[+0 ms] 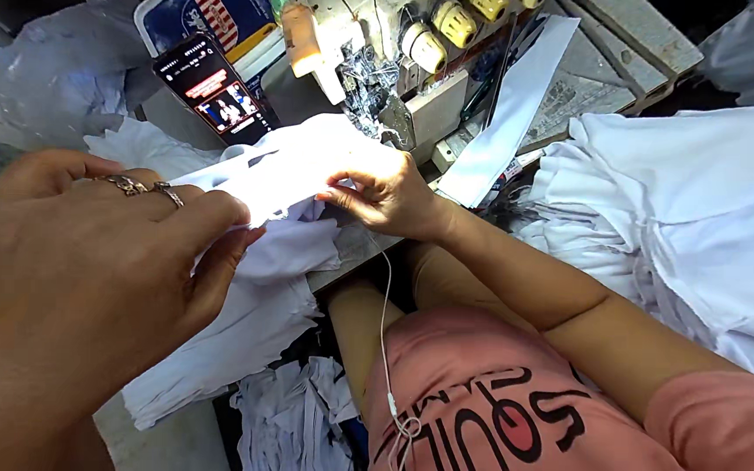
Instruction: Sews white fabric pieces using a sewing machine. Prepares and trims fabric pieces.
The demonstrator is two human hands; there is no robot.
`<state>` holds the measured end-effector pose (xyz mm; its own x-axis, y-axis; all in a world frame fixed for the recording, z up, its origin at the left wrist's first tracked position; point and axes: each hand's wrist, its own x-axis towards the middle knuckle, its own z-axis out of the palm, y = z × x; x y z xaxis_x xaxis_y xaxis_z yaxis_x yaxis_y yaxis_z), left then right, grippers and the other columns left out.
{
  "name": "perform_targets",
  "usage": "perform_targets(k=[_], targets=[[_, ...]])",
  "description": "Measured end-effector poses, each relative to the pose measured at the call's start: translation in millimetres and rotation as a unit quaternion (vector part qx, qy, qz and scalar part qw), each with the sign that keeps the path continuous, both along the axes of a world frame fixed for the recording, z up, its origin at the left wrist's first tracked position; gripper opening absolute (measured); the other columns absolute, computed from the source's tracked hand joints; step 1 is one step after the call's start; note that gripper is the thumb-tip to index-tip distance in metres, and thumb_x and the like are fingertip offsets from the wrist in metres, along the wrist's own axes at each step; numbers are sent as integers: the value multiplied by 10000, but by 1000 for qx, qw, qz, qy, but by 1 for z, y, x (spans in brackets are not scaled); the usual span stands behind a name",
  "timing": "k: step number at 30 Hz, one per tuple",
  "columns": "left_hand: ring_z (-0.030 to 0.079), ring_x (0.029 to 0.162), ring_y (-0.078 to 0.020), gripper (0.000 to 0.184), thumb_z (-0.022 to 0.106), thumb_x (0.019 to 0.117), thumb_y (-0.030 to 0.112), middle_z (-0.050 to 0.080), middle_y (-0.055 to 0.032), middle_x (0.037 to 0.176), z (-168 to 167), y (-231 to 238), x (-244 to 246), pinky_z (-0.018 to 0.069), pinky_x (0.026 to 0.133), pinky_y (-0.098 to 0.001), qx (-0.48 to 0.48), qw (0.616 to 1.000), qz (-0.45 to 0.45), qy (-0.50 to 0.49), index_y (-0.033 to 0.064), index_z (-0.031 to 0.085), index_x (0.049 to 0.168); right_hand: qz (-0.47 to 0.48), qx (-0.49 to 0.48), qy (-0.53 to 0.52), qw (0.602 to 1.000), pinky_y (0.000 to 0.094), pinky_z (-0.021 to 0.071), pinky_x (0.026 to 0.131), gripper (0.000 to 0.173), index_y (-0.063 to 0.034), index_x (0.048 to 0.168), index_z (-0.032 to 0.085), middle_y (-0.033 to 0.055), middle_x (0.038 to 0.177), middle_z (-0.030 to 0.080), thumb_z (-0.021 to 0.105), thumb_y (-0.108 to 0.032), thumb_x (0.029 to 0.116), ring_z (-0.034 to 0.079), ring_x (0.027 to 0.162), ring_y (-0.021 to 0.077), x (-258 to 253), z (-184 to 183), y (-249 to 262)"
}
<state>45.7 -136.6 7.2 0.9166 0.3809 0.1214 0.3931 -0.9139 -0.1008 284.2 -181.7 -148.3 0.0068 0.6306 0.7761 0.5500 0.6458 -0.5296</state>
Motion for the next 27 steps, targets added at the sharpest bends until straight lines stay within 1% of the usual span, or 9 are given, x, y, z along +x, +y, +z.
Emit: perform_targets(k=[5,8,10,13,16,17,19,22,27], targets=[[625,709,-384,413,482,1043,320,625,-187,704,-4,-1,-3,338,951,-700,11,1000,-5,-19,-20,683,924,8,-31,65,997,237,453,599,147,10,845,707,62,715,642,720,-114,921,564,637,82,-3,3,1],[647,811,-394,392,494,1038,308,622,-171,708,-3,-4,-3,279,1028,-739,15,999,-3,-38,-13,698,942,6,-35,92,995,223,484,643,160,44,966,726,65,756,661,723,-111,927,582,671,71,-5,5,3],[658,863,-398,364,507,1032,270,637,-183,727,0,-7,-1,359,997,-682,17,999,-3,-45,-27,697,945,8,-23,102,994,232,502,673,180,60,1019,744,87,788,688,715,-93,930,600,695,82,-6,5,6],[646,760,-374,334,523,1029,211,631,-205,711,5,-8,6,458,857,-568,27,998,-17,-50,-61,693,938,4,-2,116,993,231,502,717,113,20,907,774,102,812,705,714,-74,919,623,754,85,-7,4,10],[621,767,-337,305,557,1027,221,636,-184,720,8,-6,13,357,976,-616,15,996,-22,-86,-24,725,956,36,-16,159,987,179,485,803,92,18,882,770,105,955,624,727,-58,910,582,906,76,-1,8,10],[609,737,-313,286,564,1029,219,641,-177,731,10,-5,16,381,919,-588,7,995,-29,-94,-12,724,975,60,-34,181,981,145,500,786,80,31,882,750,91,990,624,719,-36,912,584,893,33,3,10,7],[587,662,-295,291,560,1030,250,640,-176,742,11,-2,23,431,704,-520,-5,995,-30,-93,3,714,1026,102,-109,229,962,92,461,615,51,24,879,700,-11,863,642,671,10,918,538,689,-69,10,18,-8],[625,668,-346,437,536,1020,418,672,-187,802,0,7,30,445,583,-525,-19,997,-17,-72,27,698,1131,129,-232,246,932,98,445,516,66,-18,919,663,-52,727,630,619,-3,966,522,563,-63,24,17,-41],[570,579,-349,515,480,1004,488,569,-144,671,-22,15,45,378,493,-507,10,998,-34,-46,28,682,890,72,-238,227,942,89,484,642,75,10,965,680,-34,857,624,631,-47,961,542,696,-69,34,-18,-74]])
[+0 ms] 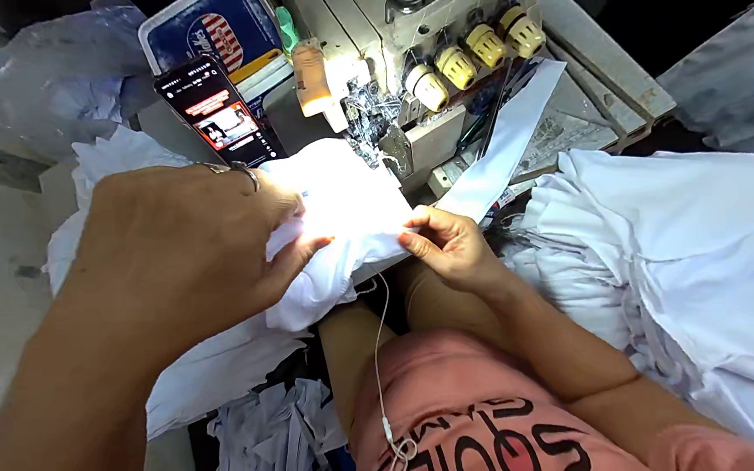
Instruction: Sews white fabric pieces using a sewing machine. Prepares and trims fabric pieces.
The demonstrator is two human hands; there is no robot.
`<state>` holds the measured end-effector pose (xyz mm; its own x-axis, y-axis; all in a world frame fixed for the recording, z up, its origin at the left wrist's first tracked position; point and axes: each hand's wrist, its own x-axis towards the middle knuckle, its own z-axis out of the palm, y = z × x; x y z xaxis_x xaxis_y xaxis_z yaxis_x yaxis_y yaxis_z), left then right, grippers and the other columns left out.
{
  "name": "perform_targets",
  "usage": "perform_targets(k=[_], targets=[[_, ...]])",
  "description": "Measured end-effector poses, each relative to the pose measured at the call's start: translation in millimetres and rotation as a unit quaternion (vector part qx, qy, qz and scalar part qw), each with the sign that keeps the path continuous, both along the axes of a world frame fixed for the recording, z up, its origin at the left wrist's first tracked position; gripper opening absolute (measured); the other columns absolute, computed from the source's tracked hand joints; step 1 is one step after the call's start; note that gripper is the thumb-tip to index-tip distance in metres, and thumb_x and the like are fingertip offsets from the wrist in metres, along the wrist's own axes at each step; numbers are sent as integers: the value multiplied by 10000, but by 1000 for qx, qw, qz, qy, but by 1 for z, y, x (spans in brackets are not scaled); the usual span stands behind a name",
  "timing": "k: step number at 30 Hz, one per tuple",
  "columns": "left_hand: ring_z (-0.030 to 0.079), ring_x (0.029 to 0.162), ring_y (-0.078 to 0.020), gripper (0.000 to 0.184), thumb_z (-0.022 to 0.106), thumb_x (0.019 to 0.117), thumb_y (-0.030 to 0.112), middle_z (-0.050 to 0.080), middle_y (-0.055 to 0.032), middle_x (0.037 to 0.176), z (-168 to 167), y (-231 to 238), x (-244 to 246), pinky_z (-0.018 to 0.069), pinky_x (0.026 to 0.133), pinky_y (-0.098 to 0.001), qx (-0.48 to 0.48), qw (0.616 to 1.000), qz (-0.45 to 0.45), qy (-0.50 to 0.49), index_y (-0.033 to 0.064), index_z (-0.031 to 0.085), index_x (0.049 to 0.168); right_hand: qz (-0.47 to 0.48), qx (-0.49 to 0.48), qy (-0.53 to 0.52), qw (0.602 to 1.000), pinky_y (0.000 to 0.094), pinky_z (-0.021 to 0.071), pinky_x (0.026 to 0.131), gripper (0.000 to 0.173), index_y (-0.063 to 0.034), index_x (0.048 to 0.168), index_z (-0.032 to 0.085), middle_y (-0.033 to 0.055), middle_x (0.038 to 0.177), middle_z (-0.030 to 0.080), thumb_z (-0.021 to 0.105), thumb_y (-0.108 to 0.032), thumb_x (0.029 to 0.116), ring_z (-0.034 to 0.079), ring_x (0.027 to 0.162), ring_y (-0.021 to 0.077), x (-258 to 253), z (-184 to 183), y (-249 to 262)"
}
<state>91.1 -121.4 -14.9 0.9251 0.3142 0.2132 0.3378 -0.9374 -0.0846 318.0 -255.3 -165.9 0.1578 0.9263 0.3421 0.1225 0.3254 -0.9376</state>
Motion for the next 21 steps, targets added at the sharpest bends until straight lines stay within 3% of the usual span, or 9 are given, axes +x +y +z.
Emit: perform_targets(k=[5,8,15,18,21], targets=[[521,516,-330,511,456,1003,475,492,-107,578,-12,7,12,325,462,-475,3,1000,14,16,56,650,785,-15,12,8,1000,84,478,653,68,21,940,670,-20,870,634,627,-29,957,537,706,-72,-1,-15,5],[567,537,-342,506,458,1009,466,515,-120,581,-15,12,23,342,467,-489,6,1000,20,11,65,613,743,-14,19,19,1000,87,469,648,75,16,916,659,-19,857,614,617,-21,965,528,702,-65,0,-18,18],[575,542,-342,434,542,1005,380,566,-144,622,-31,25,42,363,484,-487,-9,1000,-18,-24,23,658,787,-12,31,35,999,88,447,580,47,12,922,642,4,845,599,618,18,962,503,639,-42,2,-13,38],[584,546,-356,433,547,1003,389,579,-158,629,-38,30,48,379,491,-502,-28,999,-18,-27,17,671,818,-11,67,47,997,102,488,689,67,25,948,659,-10,909,627,596,16,970,555,754,-60,1,-17,53],[574,553,-332,442,530,990,446,558,-131,640,-38,34,54,360,494,-489,-41,999,-12,-15,54,635,814,2,71,68,995,96,443,596,68,25,966,639,-27,895,595,582,-4,989,497,667,-73,2,-18,61]])
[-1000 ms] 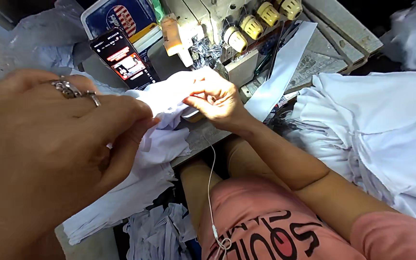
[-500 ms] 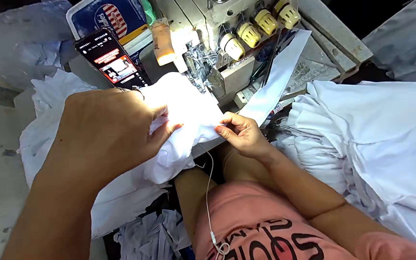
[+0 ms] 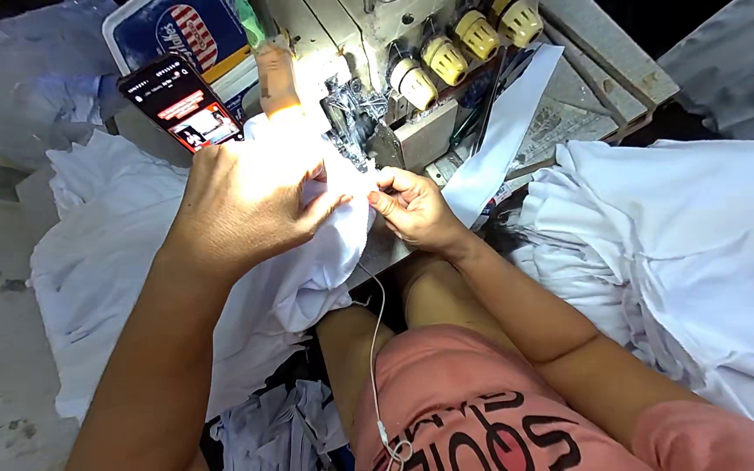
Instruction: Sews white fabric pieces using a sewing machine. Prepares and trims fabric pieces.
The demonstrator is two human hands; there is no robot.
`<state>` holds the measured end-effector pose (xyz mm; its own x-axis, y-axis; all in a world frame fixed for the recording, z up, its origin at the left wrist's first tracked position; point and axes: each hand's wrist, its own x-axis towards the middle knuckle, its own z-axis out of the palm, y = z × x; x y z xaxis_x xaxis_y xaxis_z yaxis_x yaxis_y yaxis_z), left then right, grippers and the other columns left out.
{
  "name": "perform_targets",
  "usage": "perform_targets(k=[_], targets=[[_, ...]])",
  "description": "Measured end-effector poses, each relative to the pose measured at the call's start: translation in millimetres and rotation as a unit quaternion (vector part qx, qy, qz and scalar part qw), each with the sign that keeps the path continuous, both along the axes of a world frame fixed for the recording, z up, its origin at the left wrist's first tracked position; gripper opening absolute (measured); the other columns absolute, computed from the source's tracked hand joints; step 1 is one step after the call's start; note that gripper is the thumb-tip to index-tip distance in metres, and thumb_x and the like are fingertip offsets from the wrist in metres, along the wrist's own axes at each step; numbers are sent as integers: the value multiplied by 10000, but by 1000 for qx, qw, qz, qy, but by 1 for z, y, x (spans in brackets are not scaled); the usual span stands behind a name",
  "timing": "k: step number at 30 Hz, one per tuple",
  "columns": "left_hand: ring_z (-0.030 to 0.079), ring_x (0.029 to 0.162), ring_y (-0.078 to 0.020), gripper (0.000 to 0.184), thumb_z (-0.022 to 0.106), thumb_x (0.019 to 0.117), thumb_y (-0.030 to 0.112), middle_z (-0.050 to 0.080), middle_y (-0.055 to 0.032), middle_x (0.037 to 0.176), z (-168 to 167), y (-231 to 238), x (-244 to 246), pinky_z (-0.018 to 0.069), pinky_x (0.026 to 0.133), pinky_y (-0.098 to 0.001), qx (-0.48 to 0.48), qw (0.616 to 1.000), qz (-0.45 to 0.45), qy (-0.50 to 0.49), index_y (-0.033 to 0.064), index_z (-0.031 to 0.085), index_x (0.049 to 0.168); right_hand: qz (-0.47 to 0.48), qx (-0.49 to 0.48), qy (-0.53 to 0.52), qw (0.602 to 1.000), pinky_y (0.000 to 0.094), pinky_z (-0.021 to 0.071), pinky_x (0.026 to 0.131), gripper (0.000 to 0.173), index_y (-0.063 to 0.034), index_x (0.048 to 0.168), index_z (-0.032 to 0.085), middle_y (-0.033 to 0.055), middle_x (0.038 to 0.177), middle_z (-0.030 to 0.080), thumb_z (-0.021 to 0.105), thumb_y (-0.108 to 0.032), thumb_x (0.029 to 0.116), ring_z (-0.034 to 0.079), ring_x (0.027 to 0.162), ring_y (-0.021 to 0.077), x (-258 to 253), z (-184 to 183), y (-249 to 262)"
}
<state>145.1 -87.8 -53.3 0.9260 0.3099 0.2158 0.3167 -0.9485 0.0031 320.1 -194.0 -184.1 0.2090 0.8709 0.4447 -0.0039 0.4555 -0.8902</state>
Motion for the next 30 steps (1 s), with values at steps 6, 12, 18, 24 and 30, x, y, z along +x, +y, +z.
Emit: perform_targets(k=[6,12,18,24,30], targets=[[545,528,-276,456,559,957,488,526,-84,589,3,-11,4,343,487,-448,-15,999,-34,-15,79,643,773,-30,-28,-68,997,106,478,667,79,22,904,653,27,858,615,615,-15,963,556,733,-28,-1,10,-24],[534,495,-307,474,529,976,472,494,-98,559,-4,-11,13,324,466,-459,-6,1000,-19,11,63,631,759,-36,0,-41,999,94,476,677,64,48,921,653,28,894,610,608,20,956,545,748,-41,-2,-1,-18],[591,709,-342,511,504,994,460,561,-128,715,-15,3,18,394,650,-517,-15,996,-83,33,56,578,691,-16,21,-11,1000,116,507,709,66,50,957,651,22,942,634,591,26,972,577,782,-46,-1,-2,-2],[661,857,-521,781,428,915,712,665,-280,843,-6,67,-29,358,911,-786,-22,995,12,100,-20,665,1044,-13,0,-7,1000,99,445,570,91,61,1006,643,2,914,615,569,10,993,489,633,-69,2,0,-2],[539,526,-233,496,521,1028,434,471,-43,551,65,-15,-73,401,504,-434,-111,962,93,233,87,537,674,-203,32,-156,966,250,561,680,216,90,1090,665,181,1045,655,657,-75,950,636,793,143,-42,-28,-31]])
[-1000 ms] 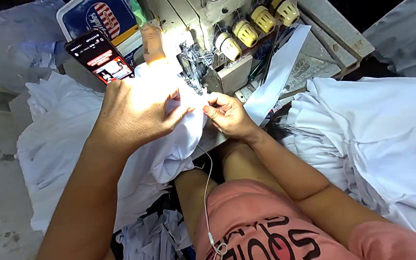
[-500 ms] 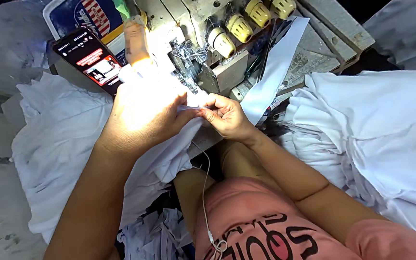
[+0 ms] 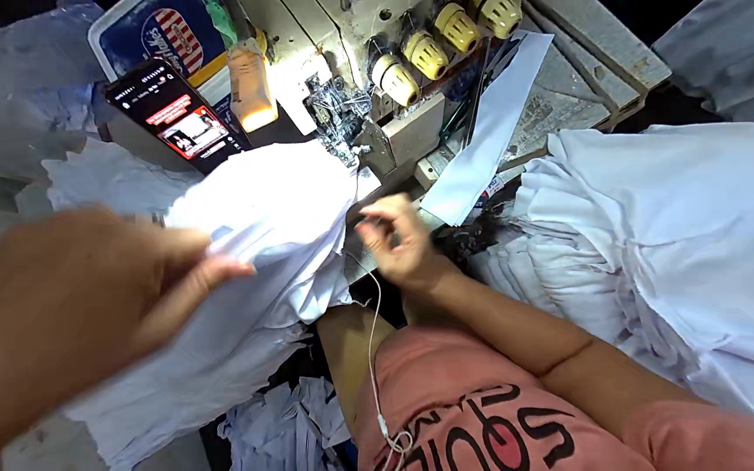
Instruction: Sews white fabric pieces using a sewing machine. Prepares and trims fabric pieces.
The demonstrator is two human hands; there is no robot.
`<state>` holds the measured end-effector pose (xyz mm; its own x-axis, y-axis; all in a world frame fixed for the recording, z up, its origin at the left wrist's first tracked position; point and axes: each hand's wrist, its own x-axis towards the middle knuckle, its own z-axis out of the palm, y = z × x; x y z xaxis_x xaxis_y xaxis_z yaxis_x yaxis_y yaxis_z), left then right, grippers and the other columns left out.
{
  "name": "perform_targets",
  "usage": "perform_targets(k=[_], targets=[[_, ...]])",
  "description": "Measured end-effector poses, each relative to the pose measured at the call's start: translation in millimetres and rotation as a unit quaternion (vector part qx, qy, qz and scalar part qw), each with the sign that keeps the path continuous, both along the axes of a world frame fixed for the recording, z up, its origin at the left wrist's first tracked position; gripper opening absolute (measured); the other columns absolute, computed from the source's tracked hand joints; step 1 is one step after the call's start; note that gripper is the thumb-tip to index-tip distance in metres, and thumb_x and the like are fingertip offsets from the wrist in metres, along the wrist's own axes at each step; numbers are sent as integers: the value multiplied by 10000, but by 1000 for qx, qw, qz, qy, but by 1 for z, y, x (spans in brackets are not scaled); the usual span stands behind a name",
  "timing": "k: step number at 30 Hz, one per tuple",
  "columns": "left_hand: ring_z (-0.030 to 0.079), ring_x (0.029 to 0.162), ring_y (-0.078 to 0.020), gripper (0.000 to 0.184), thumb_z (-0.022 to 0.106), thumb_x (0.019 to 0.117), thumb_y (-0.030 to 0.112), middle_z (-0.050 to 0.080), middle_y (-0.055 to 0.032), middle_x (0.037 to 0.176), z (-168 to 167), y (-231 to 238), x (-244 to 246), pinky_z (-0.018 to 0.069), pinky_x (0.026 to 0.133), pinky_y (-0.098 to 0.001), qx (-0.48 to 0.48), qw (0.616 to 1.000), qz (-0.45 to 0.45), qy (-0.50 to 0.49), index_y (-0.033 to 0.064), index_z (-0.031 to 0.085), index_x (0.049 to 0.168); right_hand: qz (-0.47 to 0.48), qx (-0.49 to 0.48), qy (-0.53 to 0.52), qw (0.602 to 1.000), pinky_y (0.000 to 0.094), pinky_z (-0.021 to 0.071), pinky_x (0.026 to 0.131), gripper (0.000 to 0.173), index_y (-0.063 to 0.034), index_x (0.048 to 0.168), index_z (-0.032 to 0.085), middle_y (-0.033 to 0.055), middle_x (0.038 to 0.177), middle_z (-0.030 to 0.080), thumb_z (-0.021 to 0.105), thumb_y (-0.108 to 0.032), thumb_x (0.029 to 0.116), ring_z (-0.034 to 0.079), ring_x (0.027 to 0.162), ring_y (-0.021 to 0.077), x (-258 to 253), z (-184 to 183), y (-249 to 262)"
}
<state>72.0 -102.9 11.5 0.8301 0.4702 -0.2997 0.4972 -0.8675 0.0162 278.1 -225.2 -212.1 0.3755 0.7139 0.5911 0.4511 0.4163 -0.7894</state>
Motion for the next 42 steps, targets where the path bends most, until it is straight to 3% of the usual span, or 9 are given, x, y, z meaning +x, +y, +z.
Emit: perform_targets(k=[5,8,13,18,23,26,31,36,42], targets=[[610,549,-258,446,472,1055,420,554,-63,592,21,-41,-1,447,473,-440,-5,1000,7,26,59,645,859,230,-165,-190,940,459,581,661,324,24,1281,656,196,1082,707,603,-132,1001,722,809,305,-42,26,5],[570,540,-195,397,532,1003,441,537,-22,602,26,-6,-13,425,489,-425,3,999,38,4,85,608,844,194,5,-176,965,339,539,583,176,8,1004,769,88,737,682,650,-113,958,671,666,191,-30,47,15],[624,763,118,174,586,1032,357,681,200,839,-5,0,8,519,672,-87,-229,927,-97,-280,234,671,944,119,89,-182,972,365,542,758,285,4,950,752,123,834,698,723,-272,884,682,837,241,-31,64,32],[630,838,53,200,526,1037,160,683,57,889,-34,-6,56,542,794,-148,-180,903,-165,-353,40,685,1060,278,23,-181,943,375,547,743,167,0,833,709,101,747,667,638,-90,953,681,762,219,-29,74,10],[480,466,-79,533,375,1050,444,438,68,503,-20,-19,16,366,437,-307,-70,981,-139,-115,191,545,612,402,51,-91,910,229,391,584,253,61,830,656,72,637,551,525,-65,1006,537,619,105,11,124,-28],[541,534,-228,630,409,1063,541,538,-77,570,21,-57,-8,391,545,-430,-80,992,-87,-54,59,592,700,372,63,-133,917,243,461,667,240,38,928,728,58,720,646,545,-93,1012,610,710,99,22,119,-20],[526,496,-184,507,519,1023,385,514,-47,544,23,-44,-21,363,490,-370,-15,995,-34,-97,36,587,661,201,52,-252,945,410,474,836,225,-65,897,774,76,826,727,602,-179,986,675,855,219,42,81,19],[695,838,-311,387,550,999,238,713,-205,983,23,-42,-13,542,718,-474,-21,992,11,-126,-25,658,1262,153,54,-216,963,380,444,839,222,-48,845,766,89,796,686,648,-187,971,629,868,221,49,67,30],[559,665,-253,384,569,997,361,583,-140,798,12,-29,-23,424,580,-420,56,989,13,-139,-7,679,996,148,116,-164,968,334,471,877,168,3,868,768,123,806,700,669,-103,952,645,873,210,37,63,34]])
